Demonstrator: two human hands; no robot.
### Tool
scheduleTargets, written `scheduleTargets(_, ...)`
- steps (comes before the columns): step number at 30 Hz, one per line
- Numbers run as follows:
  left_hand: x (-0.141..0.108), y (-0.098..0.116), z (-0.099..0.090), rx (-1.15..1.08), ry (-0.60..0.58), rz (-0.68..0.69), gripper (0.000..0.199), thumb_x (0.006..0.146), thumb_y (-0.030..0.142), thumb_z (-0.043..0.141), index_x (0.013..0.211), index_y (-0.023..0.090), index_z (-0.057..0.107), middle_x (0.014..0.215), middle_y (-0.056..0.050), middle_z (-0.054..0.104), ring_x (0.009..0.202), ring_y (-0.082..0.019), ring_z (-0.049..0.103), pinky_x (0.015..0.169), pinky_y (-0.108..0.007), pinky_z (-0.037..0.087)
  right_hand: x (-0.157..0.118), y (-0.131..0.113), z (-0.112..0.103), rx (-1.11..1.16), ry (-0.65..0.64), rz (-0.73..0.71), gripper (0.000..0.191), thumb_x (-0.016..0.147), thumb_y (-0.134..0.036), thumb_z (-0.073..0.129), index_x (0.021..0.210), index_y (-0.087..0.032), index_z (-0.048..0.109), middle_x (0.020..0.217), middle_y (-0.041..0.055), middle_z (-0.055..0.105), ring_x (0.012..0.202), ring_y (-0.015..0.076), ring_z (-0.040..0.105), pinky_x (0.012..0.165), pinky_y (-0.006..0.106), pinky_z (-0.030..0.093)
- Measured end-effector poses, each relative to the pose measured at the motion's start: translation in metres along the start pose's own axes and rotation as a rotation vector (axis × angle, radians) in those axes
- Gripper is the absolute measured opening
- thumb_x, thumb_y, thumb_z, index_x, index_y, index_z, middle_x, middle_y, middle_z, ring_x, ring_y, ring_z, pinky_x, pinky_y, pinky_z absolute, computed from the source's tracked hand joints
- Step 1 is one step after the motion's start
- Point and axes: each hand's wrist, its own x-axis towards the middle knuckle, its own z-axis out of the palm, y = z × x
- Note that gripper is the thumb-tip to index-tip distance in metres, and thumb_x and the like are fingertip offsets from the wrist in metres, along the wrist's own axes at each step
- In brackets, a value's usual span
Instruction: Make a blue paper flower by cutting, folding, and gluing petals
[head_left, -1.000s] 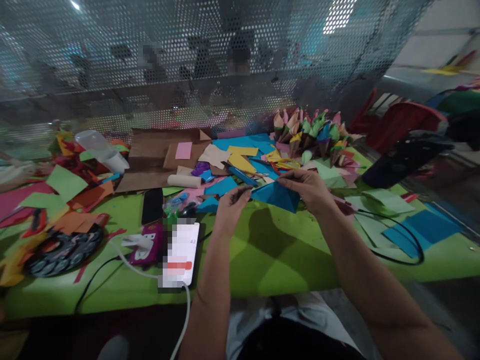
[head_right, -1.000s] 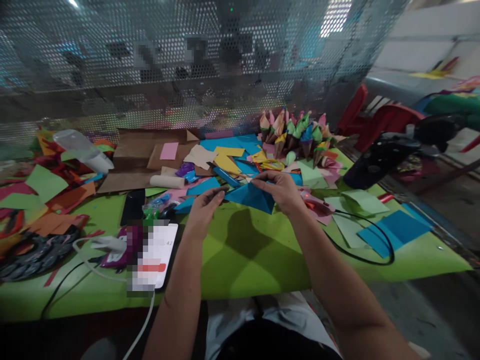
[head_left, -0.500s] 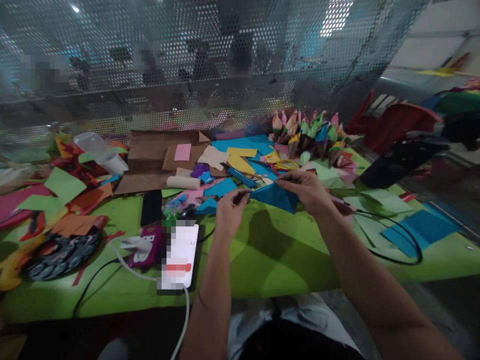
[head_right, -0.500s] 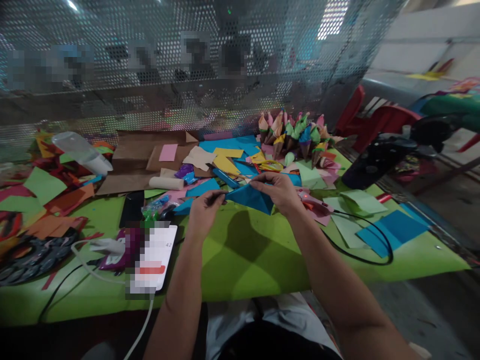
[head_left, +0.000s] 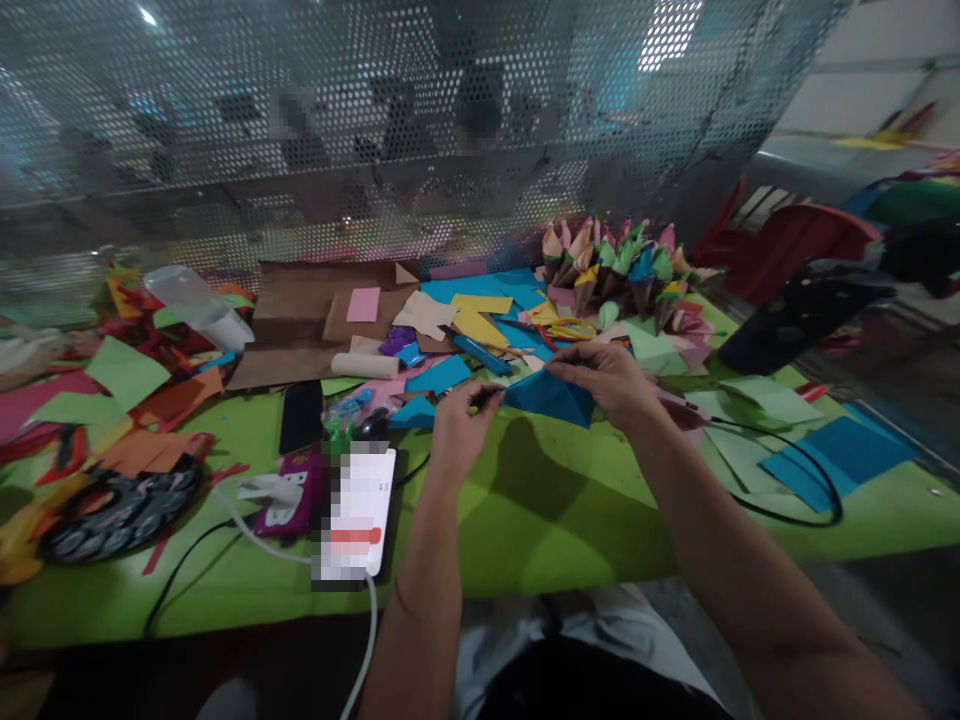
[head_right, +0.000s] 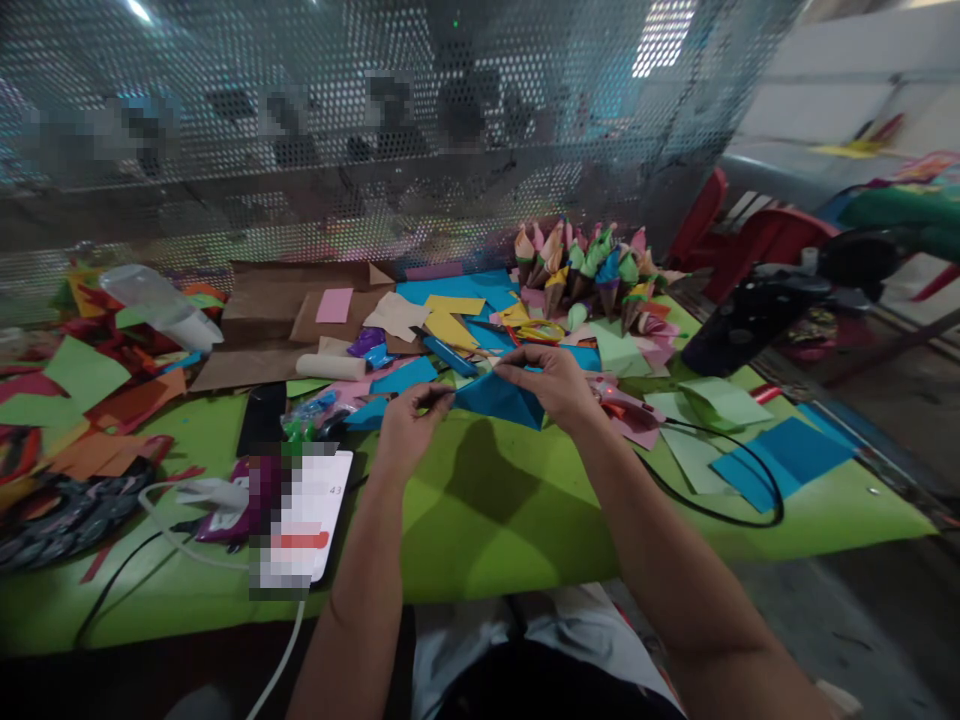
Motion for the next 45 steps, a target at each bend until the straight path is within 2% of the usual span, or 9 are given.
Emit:
scheduleTargets(6,-0.001,-0.001,-0.001,0.027,0.002,-0.012,0.008,0.088,0.024,0.065,0.085,0.021,0.072,0.085,-0.003,0.075,0.081,-0.017,0.067,0.075,-0.028,0.051,-0.001,-0.002,0.001,-0.045,-0.004,-0.051,0.034,0.064,-0.054,0.079,0.071,-0.021,0.075,0.07,0.0023,0.069,0.071,0.0205,0.059,0.066,0.033,0.045)
scheduleTargets(11,-0.001,0.0,0.002,0.047,-0.038,0.065,0.009,0.089,0.029,0.067,0.088,0.021,0.071,0.088,-0.005,0.073,0.084,-0.019,0.067,0.079,-0.03,0.051,-0.002,-0.001,0.004,-0.052,-0.032,-0.066,0.036,0.067,-0.056,0.078,0.071,-0.021,0.074,0.07,0.0026,0.069,0.073,0.0214,0.062,0.071,0.034,0.048)
scheduleTargets(15,-0.001,0.002,0.002,0.049,-0.059,0.111,0.009,0.09,0.026,0.066,0.091,0.022,0.074,0.092,-0.005,0.074,0.09,-0.02,0.068,0.084,-0.032,0.052,-0.004,0.0,0.005,-0.098,-0.102,-0.102,0.033,0.071,-0.054,0.076,0.072,-0.021,0.074,0.076,0.004,0.073,0.078,0.0237,0.065,0.076,0.036,0.049)
scheduleTargets(20,-0.002,0.007,0.001,0.136,-0.056,0.124,0.009,0.089,0.02,0.066,0.087,0.022,0.074,0.088,-0.005,0.074,0.09,-0.022,0.068,0.084,-0.033,0.051,-0.005,0.001,0.008,-0.245,-0.107,-0.316,0.026,0.078,-0.05,0.075,0.086,-0.026,0.079,0.092,0.0067,0.077,0.095,0.0279,0.066,0.09,0.041,0.046)
scheduleTargets(22,-0.003,0.009,0.002,0.194,-0.064,0.124,0.01,0.089,0.018,0.066,0.087,0.022,0.075,0.088,-0.006,0.074,0.092,-0.023,0.068,0.085,-0.035,0.05,-0.006,0.002,0.01,-0.289,-0.137,-0.37,0.023,0.08,-0.048,0.074,0.085,-0.026,0.08,0.09,0.0066,0.077,0.094,0.0272,0.065,0.09,0.04,0.045)
scheduleTargets(26,-0.003,0.009,0.003,0.22,-0.082,0.108,0.009,0.088,0.018,0.068,0.087,0.023,0.075,0.09,-0.006,0.075,0.093,-0.023,0.068,0.086,-0.035,0.05,-0.005,0.008,0.011,-0.307,-0.186,-0.332,0.022,0.081,-0.045,0.073,0.075,-0.024,0.077,0.077,0.005,0.073,0.084,0.0238,0.063,0.078,0.035,0.046)
scheduleTargets(30,-0.002,0.003,0.0,0.104,-0.037,0.065,0.008,0.088,0.023,0.067,0.087,0.022,0.075,0.089,-0.004,0.076,0.089,-0.02,0.069,0.084,-0.032,0.051,-0.002,0.012,0.006,-0.296,-0.129,-0.286,0.022,0.079,-0.044,0.074,0.074,-0.022,0.076,0.076,0.0042,0.072,0.08,0.0223,0.063,0.072,0.032,0.046)
scheduleTargets(39,0.001,0.001,-0.003,-0.21,-0.009,-0.126,0.016,0.079,0.025,0.072,0.093,0.019,0.075,0.086,-0.004,0.076,0.083,-0.019,0.069,0.079,-0.03,0.053,0.0,0.007,0.0,-0.187,-0.075,-0.177,0.03,0.074,-0.052,0.075,0.072,-0.022,0.074,0.074,0.0036,0.072,0.077,0.0229,0.064,0.072,0.033,0.048)
scheduleTargets(45,0.001,0.0,0.0,-0.337,-0.007,-0.192,0.019,0.075,0.032,0.076,0.088,0.018,0.074,0.083,-0.004,0.076,0.081,-0.02,0.069,0.079,-0.033,0.054,-0.001,0.003,0.002,-0.138,-0.072,-0.128,0.028,0.071,-0.05,0.076,0.07,-0.022,0.074,0.073,0.0033,0.071,0.076,0.0227,0.064,0.072,0.033,0.048)
